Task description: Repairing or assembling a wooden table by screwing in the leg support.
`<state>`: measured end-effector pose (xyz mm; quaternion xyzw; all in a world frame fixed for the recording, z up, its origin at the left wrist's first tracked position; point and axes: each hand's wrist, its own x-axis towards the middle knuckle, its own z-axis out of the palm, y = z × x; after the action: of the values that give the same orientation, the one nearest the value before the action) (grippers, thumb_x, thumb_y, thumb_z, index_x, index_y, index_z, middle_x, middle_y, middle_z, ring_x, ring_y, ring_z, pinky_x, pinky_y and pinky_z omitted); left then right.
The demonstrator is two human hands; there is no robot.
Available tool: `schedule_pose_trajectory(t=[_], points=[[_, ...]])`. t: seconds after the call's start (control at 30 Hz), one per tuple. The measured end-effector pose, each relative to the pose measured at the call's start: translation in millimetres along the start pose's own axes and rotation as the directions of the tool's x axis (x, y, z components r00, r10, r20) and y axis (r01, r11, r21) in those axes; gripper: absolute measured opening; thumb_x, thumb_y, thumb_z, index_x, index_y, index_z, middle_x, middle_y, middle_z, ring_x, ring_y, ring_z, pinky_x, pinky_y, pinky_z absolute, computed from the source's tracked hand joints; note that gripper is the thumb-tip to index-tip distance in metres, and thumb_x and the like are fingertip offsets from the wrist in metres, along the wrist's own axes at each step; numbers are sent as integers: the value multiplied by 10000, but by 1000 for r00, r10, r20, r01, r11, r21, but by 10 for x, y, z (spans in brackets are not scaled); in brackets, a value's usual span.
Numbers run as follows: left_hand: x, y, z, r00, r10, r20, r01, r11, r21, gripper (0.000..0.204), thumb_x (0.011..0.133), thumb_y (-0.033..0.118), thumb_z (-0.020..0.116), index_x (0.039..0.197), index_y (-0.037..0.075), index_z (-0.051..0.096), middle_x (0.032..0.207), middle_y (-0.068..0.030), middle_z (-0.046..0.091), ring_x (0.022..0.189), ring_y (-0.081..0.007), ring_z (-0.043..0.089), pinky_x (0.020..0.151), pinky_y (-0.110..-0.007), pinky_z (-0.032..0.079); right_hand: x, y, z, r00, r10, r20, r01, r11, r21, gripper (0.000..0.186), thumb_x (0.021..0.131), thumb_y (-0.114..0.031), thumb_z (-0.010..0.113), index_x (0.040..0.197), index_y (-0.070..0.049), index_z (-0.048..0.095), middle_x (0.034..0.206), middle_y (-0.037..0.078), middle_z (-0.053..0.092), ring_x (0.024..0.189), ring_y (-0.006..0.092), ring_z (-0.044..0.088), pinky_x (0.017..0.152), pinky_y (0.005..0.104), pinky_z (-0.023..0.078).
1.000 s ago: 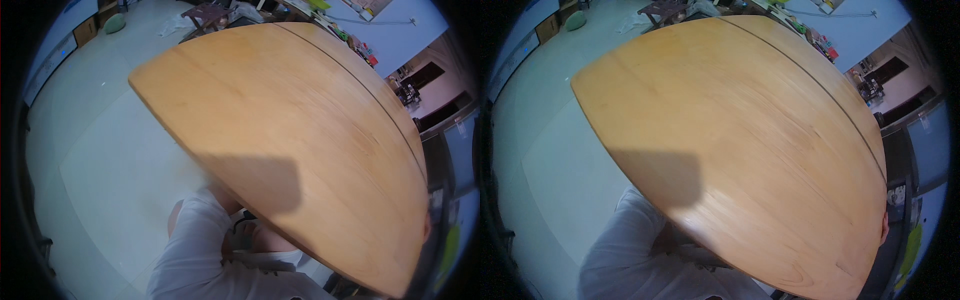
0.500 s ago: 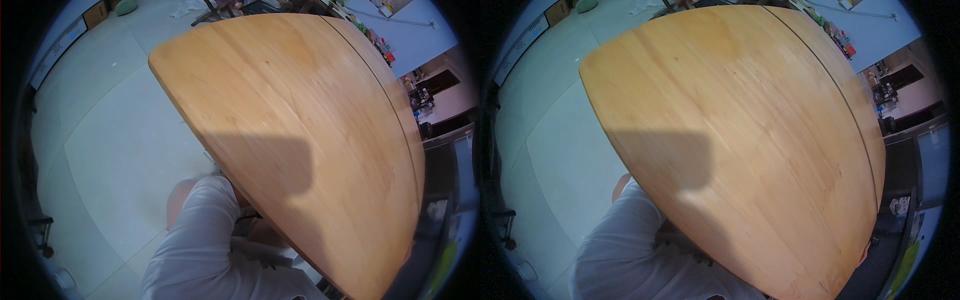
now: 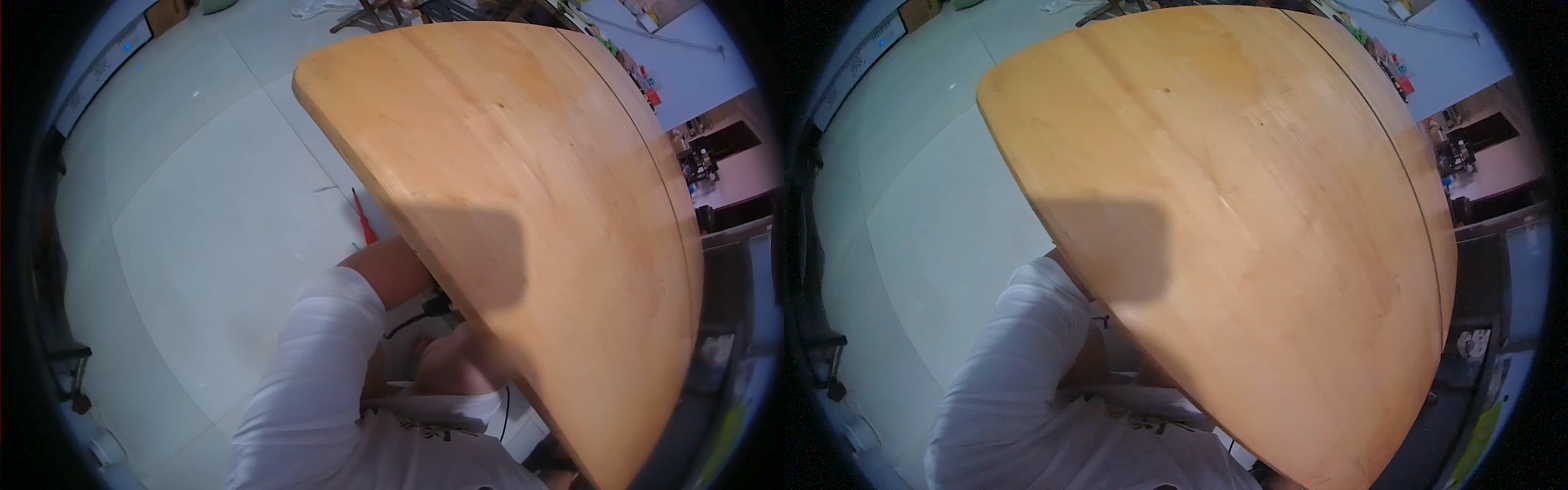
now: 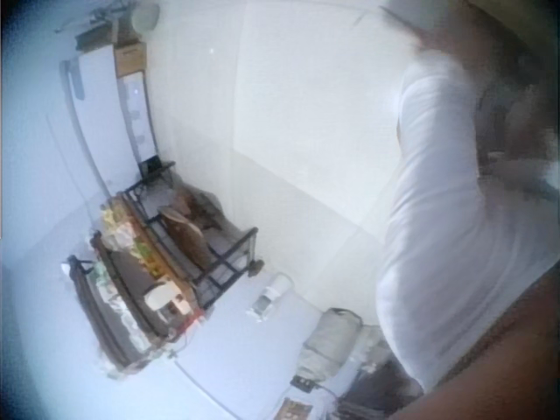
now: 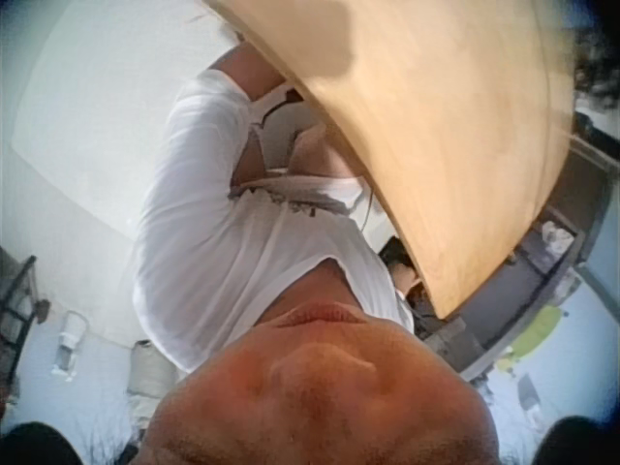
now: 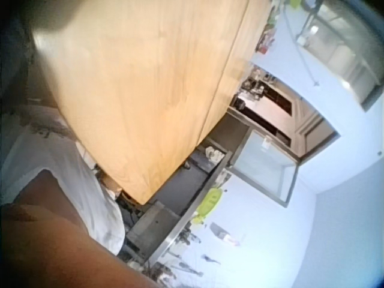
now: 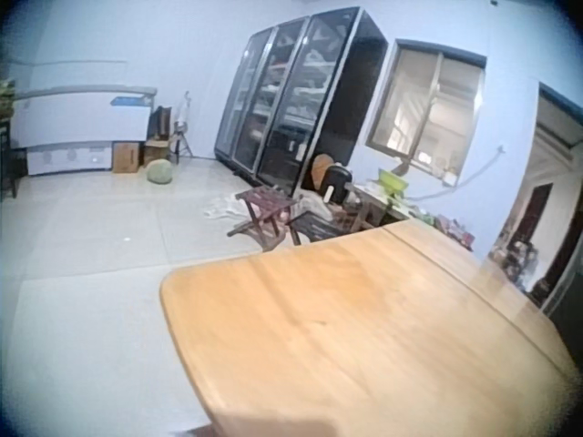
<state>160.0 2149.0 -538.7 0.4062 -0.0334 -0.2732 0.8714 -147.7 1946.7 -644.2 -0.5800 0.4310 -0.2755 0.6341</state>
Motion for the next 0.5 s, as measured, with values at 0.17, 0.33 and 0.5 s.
schedule_pose_trajectory(t=[0.17,0.33,0.5], points=[[-246,659,-593,991,119,-52,-114,989,90,226,840,137,505,1005,-17,485,562,41,292,446,-72,252,413,-209,252,135,-69,553,996,-47,81,47,999,2,627,778,-234,595,1249,36,282,1264,136,339,1132,225,354,941,315,278],[-444,1346,-1368,951,274,-144,-241,948,208,231,839,138,507,1010,-15,485,563,43,292,445,-71,251,412,-208,252,431,-191,1449,965,-120,234,125,992,-7,655,776,-236,600,1266,38,262,1284,139,322,1150,231,340,954,320,267],[-1163,1637,-2684,890,374,-261,-345,927,151,269,827,129,526,1047,-24,503,563,65,295,466,-24,254,402,-172,205,635,-194,2491,906,-171,388,208,977,-55,684,774,-238,605,1282,40,242,1304,142,304,1168,237,326,967,325,256]])
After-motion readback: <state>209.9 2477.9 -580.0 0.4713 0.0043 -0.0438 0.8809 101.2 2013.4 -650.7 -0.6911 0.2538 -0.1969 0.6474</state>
